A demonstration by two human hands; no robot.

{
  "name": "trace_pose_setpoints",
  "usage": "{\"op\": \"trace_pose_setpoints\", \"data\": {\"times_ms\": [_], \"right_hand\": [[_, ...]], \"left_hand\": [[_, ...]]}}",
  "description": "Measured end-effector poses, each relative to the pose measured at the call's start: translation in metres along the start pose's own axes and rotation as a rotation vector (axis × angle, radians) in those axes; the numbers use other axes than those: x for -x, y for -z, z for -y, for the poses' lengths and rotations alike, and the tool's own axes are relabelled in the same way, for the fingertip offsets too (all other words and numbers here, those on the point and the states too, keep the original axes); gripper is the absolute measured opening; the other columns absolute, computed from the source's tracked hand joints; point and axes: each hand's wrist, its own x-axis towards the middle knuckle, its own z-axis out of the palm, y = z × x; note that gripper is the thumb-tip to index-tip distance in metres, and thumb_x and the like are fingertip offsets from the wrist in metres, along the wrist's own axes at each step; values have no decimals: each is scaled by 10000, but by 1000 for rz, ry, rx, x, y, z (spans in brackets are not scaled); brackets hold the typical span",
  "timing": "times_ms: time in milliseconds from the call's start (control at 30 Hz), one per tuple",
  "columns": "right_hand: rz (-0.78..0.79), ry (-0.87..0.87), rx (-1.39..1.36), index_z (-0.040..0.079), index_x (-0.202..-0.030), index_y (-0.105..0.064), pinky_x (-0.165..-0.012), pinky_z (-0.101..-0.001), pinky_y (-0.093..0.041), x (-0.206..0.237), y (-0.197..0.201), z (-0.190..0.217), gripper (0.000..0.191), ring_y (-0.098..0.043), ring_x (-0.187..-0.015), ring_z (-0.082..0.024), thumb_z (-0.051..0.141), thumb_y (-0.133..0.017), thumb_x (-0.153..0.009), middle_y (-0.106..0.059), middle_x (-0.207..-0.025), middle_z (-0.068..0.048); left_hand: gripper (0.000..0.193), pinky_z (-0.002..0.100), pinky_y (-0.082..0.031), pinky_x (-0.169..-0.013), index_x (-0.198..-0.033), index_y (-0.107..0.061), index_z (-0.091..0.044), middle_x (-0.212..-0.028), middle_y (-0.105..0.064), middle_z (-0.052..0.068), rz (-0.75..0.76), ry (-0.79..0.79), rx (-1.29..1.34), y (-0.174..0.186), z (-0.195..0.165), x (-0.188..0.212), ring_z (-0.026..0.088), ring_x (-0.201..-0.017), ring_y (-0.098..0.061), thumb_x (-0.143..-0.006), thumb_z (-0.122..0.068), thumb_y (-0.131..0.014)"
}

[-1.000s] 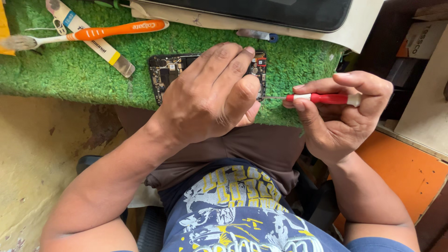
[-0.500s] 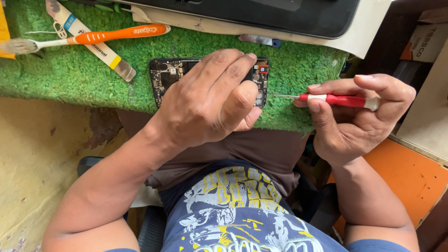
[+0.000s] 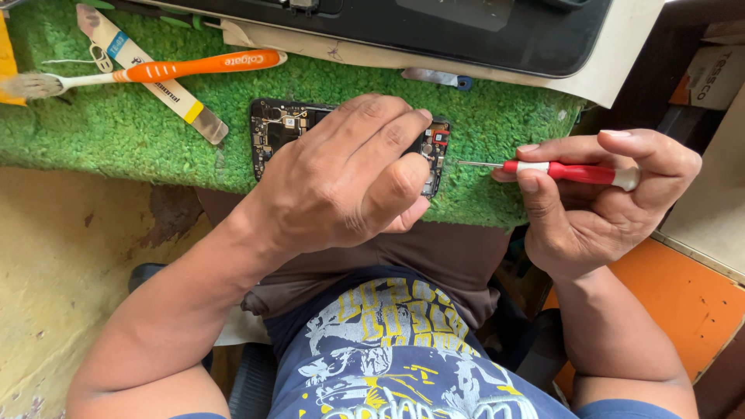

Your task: The person cleans a disassembled phone frame with a toothbrush, then works on the exposed phone body on the bench, using a small red screwdriver to unscrew and pry at internal components while holding the device steady. They lift and reposition the phone and manipulate the battery area by hand.

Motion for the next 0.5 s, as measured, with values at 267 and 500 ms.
{"op": "trace_pose_setpoints", "data": {"times_ms": [267, 500], "right_hand": [[-6, 33, -36, 83, -1363, -317, -810, -287, -629, -11, -6, 8, 446, -714, -905, -211, 34, -709, -1156, -605, -1129, -150], [-29, 42, -83, 87, -1354, -343, -875, -327, -678, -16, -13, 8, 360, -701, -963, -215, 45, -668, -1205, -623, -1163, -184]], "left_hand": [[352, 501, -575, -1033, -1154, -428, -36, -1181, -635, 200, 38, -38, 13, 5, 2, 0, 392, -1112, -651, -990, -132, -725], [295, 494, -578, -969, -1042, -479, -57, -1157, -679, 167, 41, -81, -24, 6, 3, -1, 369, -1046, -666, -920, -154, -729]]}}
